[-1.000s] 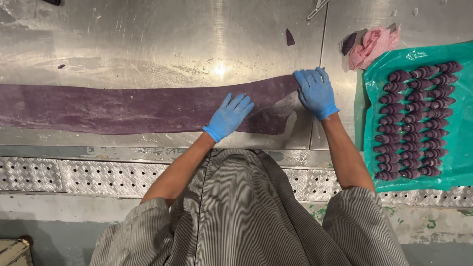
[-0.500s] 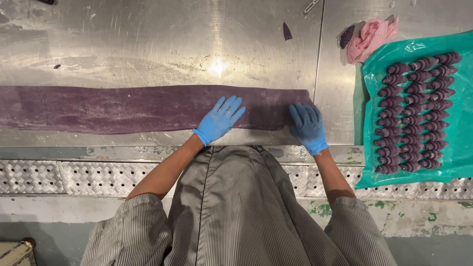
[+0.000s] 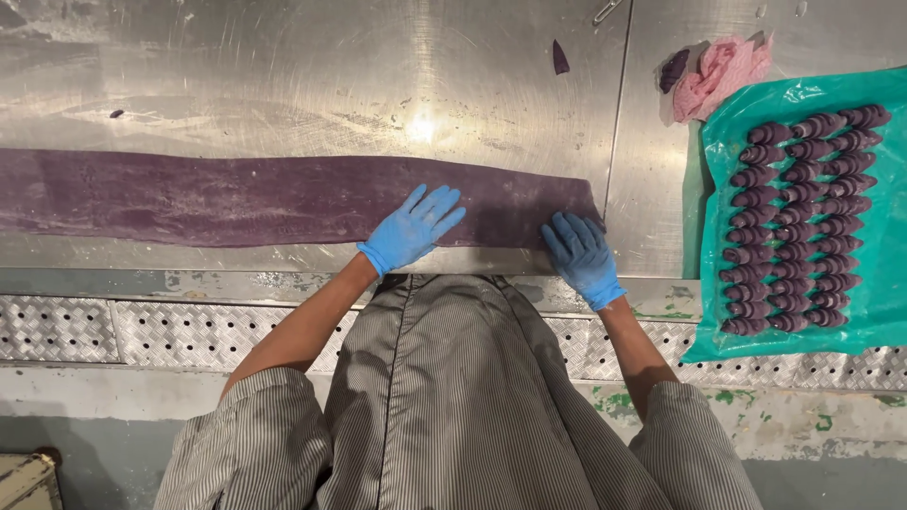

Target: Rolling out, straightening, and measuring a long sheet of purple pastry dough on a stainless steel counter.

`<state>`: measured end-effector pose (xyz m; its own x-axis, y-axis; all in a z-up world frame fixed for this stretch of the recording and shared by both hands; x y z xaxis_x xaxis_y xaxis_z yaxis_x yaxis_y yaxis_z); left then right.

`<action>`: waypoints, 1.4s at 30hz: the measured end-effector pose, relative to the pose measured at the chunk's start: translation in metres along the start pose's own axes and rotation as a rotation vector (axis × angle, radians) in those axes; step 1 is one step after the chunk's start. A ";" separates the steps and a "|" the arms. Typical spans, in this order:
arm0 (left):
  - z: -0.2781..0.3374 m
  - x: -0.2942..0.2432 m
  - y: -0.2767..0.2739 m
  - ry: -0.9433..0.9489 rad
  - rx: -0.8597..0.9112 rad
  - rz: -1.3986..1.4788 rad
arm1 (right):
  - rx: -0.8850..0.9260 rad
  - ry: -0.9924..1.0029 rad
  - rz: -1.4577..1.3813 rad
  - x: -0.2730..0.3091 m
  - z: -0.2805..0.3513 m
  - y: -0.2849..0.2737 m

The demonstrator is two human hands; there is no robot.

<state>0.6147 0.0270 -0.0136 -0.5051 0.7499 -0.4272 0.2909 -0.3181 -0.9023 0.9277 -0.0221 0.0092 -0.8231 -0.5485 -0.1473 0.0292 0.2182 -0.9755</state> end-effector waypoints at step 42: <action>-0.015 -0.003 -0.024 -0.095 -0.050 0.154 | 0.973 0.398 -1.069 -0.083 -0.119 0.064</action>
<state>0.6216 0.0410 0.0098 -0.5253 0.6354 -0.5659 0.4095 -0.3942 -0.8227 0.9308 0.1334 -0.0210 -0.7907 0.1865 0.5830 -0.4456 -0.8284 -0.3393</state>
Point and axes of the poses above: each hand's wrist, its own z-axis away from the middle knuckle, its own y-axis out of the palm, x = y × z, the point moved 5 cm from there along -z, towards the middle knuckle, and after that the axes turned 11 degrees about z, right-handed, at the moved point
